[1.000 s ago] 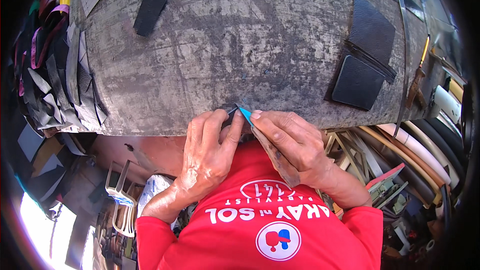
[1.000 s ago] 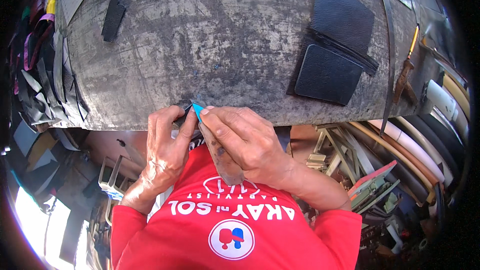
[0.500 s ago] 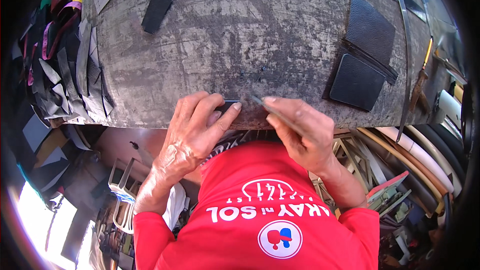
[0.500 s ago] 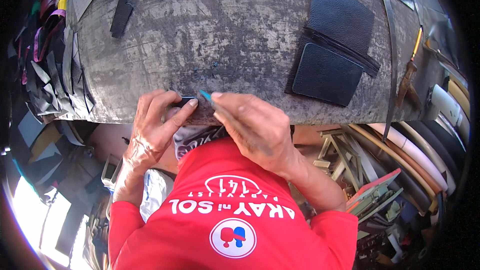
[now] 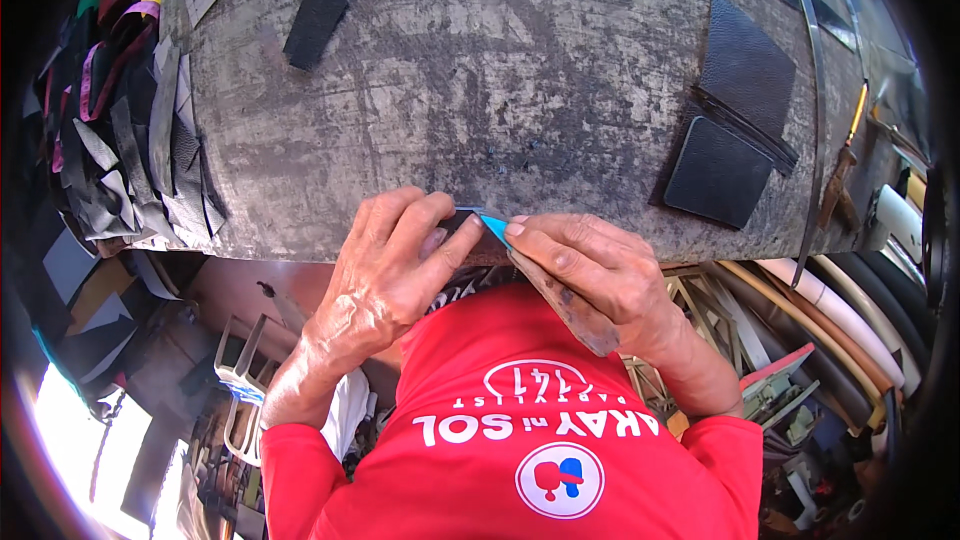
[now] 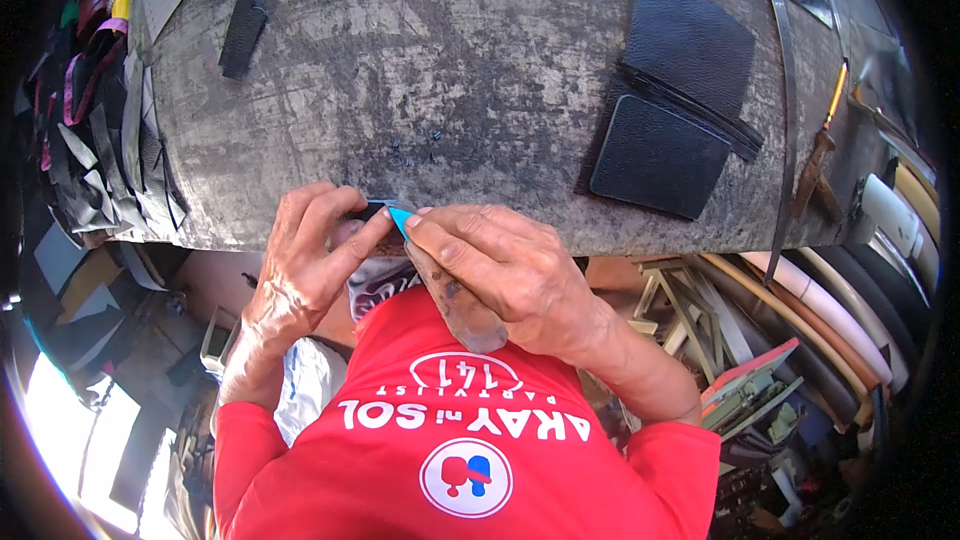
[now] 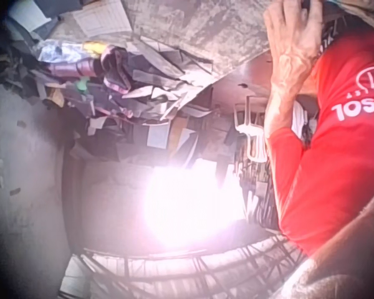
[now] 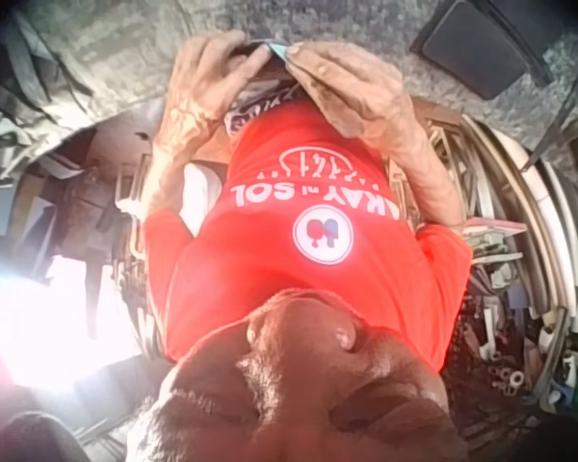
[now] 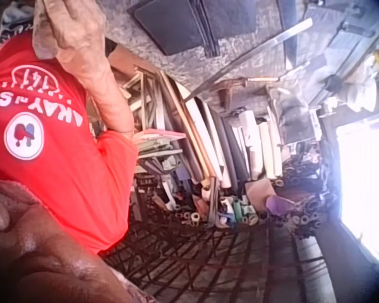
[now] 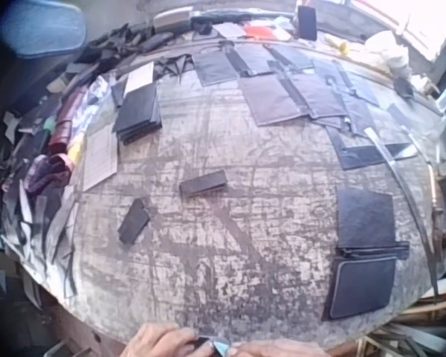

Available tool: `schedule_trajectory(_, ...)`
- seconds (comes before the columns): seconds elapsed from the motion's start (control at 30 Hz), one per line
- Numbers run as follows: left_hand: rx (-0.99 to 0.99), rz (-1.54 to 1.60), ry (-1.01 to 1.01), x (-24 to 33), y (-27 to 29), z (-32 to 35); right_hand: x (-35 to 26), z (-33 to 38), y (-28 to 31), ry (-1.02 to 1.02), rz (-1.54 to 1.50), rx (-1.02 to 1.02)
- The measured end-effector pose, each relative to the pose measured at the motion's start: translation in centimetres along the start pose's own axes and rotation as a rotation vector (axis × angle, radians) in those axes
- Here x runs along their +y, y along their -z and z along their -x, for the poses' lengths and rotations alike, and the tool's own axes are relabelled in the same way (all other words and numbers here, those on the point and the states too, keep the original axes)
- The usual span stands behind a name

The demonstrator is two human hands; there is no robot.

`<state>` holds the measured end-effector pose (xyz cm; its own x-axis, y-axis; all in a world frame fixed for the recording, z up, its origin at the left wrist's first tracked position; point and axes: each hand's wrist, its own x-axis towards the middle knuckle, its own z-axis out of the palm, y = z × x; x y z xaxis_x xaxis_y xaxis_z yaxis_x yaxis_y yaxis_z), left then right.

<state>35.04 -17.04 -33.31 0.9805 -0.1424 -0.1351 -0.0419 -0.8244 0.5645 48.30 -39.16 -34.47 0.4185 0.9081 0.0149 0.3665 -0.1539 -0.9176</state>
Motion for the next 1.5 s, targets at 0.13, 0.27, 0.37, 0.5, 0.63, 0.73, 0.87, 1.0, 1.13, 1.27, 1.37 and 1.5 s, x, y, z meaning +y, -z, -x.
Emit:
schedule_trajectory(0.13, 0.0, 0.006, -0.014, -0.2, 0.0, 0.0, -0.4, -0.4, 0.2, 0.015, 0.006, 0.015)
schedule_trajectory(0.27, -0.004, 0.013, -0.027, -0.3, 0.1, -0.1, -0.4, -0.8, 0.1, 0.022, 0.033, 0.022)
schedule_trajectory(0.37, 0.005, 0.011, -0.041, -0.4, 0.0, -0.1, 0.0, -0.9, 0.2, 0.02, 0.012, 0.008)
schedule_trajectory(0.5, 0.008, 0.013, -0.04, -0.5, -0.1, 0.0, 0.7, 0.1, -0.1, 0.025, -0.021, 0.014)
schedule_trajectory(0.63, -0.002, 0.039, -0.027, -0.6, 0.0, 0.0, 0.6, 0.2, -0.1, 0.026, 0.001, -0.002)
schedule_trajectory(0.73, -0.001, 0.033, -0.046, -0.8, -0.1, 0.0, 0.7, -0.2, 0.0, 0.035, -0.002, -0.016)
schedule_trajectory(0.87, -0.005, 0.076, -0.028, -0.7, 0.1, -0.3, 0.6, -0.5, 0.2, 0.028, -0.001, -0.044)
schedule_trajectory(1.0, -0.034, 0.054, -0.057, -1.0, 0.0, -0.1, 0.6, -1.0, 0.6, 0.023, -0.015, -0.082)
schedule_trajectory(1.13, -0.021, 0.058, -0.057, -1.0, -0.2, 0.1, 0.7, -1.4, 0.7, 0.008, -0.023, -0.085)
schedule_trajectory(1.27, 0.004, 0.066, -0.046, -1.1, -0.3, 0.1, 0.8, -1.2, 0.0, 0.03, -0.025, -0.016)
schedule_trajectory(1.37, 0.032, 0.069, -0.046, -1.1, -0.5, 0.2, 0.9, -1.0, 0.2, 0.061, -0.013, -0.006)
schedule_trajectory(1.5, 0.005, 0.082, -0.023, -0.8, 0.0, 0.0, 0.7, -1.0, -0.1, 0.06, 0.011, 0.002)
